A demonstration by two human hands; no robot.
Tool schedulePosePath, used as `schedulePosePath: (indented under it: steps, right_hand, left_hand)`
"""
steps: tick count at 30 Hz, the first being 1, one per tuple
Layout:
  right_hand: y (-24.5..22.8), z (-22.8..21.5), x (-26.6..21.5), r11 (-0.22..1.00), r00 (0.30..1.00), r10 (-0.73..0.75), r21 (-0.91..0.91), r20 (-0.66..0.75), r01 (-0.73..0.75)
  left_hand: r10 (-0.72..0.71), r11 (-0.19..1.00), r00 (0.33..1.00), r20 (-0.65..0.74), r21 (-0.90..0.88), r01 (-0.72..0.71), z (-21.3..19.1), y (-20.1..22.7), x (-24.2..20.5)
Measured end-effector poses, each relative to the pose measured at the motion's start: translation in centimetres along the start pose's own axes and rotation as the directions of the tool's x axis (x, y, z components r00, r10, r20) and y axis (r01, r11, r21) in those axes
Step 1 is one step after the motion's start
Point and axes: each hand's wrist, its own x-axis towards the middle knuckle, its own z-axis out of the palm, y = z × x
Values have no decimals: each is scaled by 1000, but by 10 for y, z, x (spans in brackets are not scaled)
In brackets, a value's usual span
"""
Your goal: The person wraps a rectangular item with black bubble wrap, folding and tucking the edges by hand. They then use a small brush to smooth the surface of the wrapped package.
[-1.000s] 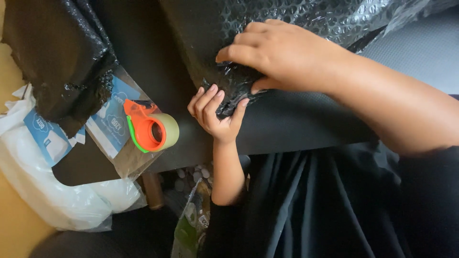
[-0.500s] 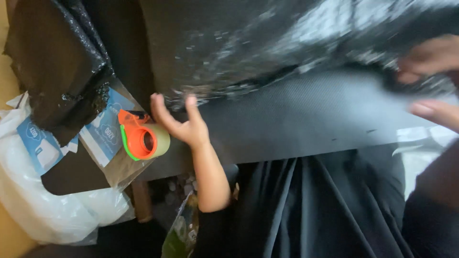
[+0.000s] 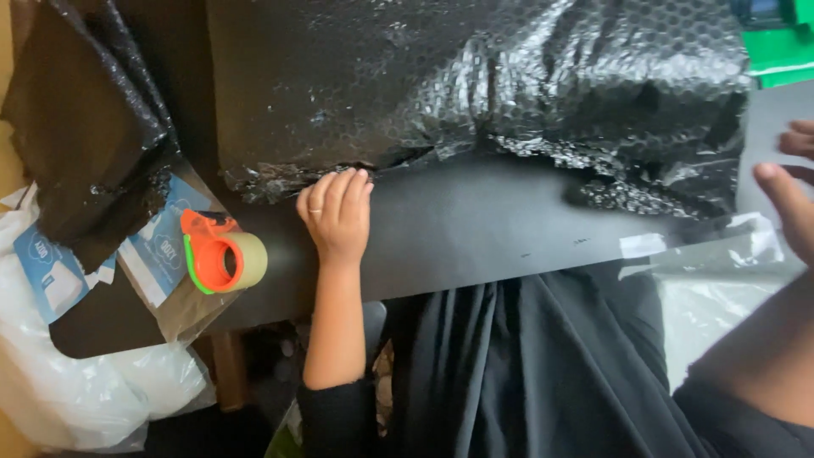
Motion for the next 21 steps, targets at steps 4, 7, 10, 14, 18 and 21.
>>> schedulePosePath:
  steps: [4,7,10,14,18,21]
  right_hand:
    - [-62,20,22,960,992,128,251,-15,-120]
    - [-66,42,32,950,967,219,252,-128,-182]
    - [-90,56,33,958,953,261,160,-153,-236]
    - [-114,49,27,920,945,326,241,-28,-310]
    - [-103,48,18,807,944,271,491,186,-329]
    - [-88,43,13,745,940,281,574,192,-340]
  left_hand:
    - [-11,998,1000,17,64,10,-3,3,21]
    - [-65,991,998,-15,120,66,10,5,18]
    - [-67,982,996,-55,176,76,18,8,17]
    - [-142,969,990,-3,206,139,8,20,18]
    - [2,999,996,-94,-53,-7,1,46,23]
    - [233,922,970,-71,-300,-243,13,85,18]
